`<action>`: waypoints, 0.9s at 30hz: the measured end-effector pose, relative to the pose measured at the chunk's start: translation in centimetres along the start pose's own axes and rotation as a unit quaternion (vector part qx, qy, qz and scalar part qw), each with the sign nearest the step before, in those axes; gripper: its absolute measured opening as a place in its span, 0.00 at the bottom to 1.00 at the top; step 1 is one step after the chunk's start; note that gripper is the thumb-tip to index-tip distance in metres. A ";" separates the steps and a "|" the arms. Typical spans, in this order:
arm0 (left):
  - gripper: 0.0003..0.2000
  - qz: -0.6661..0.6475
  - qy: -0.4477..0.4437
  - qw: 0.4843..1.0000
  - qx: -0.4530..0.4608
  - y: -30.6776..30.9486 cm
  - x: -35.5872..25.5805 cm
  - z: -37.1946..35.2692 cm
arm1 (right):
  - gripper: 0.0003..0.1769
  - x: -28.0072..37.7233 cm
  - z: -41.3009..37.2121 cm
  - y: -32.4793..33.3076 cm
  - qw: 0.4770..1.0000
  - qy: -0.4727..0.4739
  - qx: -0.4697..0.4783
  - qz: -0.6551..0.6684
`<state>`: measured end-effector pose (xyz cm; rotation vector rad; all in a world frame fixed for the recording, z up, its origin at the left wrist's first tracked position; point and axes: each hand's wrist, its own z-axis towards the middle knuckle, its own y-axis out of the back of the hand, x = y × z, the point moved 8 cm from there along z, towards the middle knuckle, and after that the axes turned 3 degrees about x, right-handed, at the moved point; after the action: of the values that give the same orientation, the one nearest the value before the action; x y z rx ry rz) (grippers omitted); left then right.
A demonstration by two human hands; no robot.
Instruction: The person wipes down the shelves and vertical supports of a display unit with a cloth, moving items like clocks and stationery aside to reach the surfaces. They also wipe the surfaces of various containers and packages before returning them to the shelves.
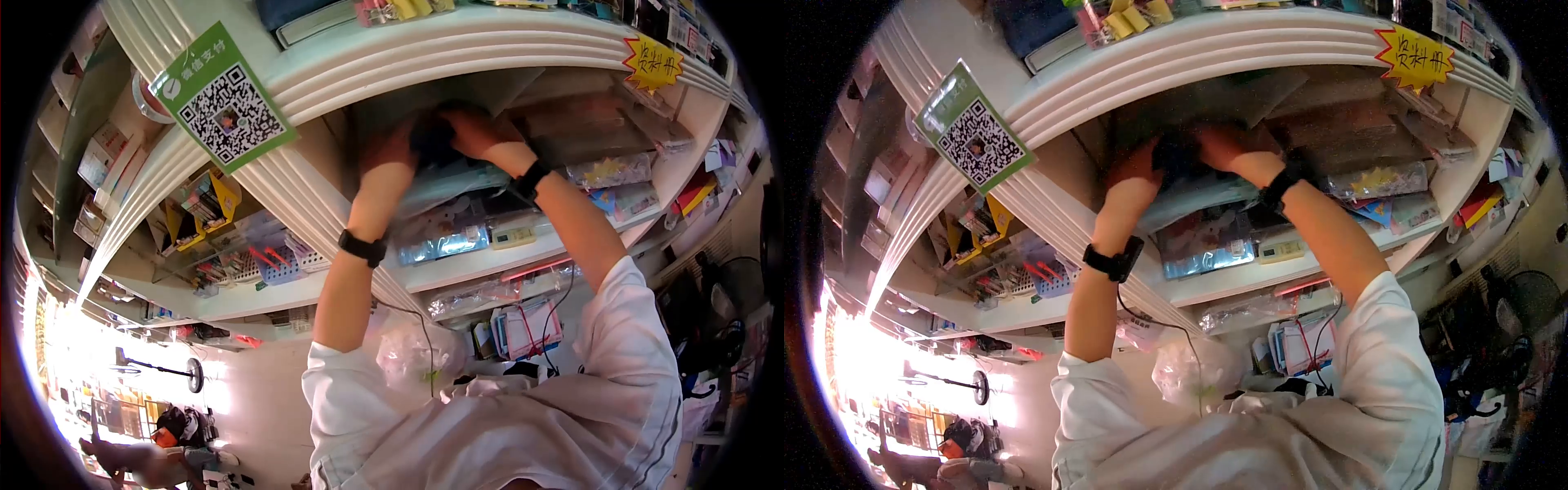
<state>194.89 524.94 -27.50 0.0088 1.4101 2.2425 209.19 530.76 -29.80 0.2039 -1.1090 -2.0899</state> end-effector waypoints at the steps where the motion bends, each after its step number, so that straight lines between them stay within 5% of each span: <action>1: 0.31 -0.022 -0.024 0.999 -0.022 0.5 -0.7 -0.4 | 0.19 0.0 -0.4 0.7 0.999 -0.022 0.000 0.031; 6: 0.34 -0.016 -0.149 0.965 -0.217 9.0 -6.7 -7.1 | 0.21 6.7 -4.8 8.9 0.991 -0.076 -0.088 0.065; 8: 0.35 -0.011 -0.203 0.936 -0.287 11.4 -7.2 -11.1 | 0.24 13.0 -5.9 11.8 0.981 0.023 -0.163 0.108; 14: 0.23 -0.003 -0.114 0.842 -0.527 14.4 1.8 -18.1 | 0.33 24.4 -3.0 5.9 0.939 0.118 -0.217 0.239; 18: 0.29 -0.059 -0.099 0.864 -0.490 11.4 6.2 -19.0 | 0.34 26.1 -3.4 2.7 0.919 0.138 -0.269 0.254; 22: 0.23 -0.137 -0.054 0.886 -0.439 5.2 8.7 -22.1 | 0.35 24.6 -7.5 -2.5 0.957 0.064 -0.158 0.236; 27: 0.24 -0.145 -0.033 0.874 -0.463 6.7 8.1 -20.7 | 0.40 24.7 -5.7 -0.6 0.934 0.072 -0.176 0.302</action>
<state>179.75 508.38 -33.47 -0.4084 0.1643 2.3843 193.98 510.51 -28.92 -0.1441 -0.5888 -1.6414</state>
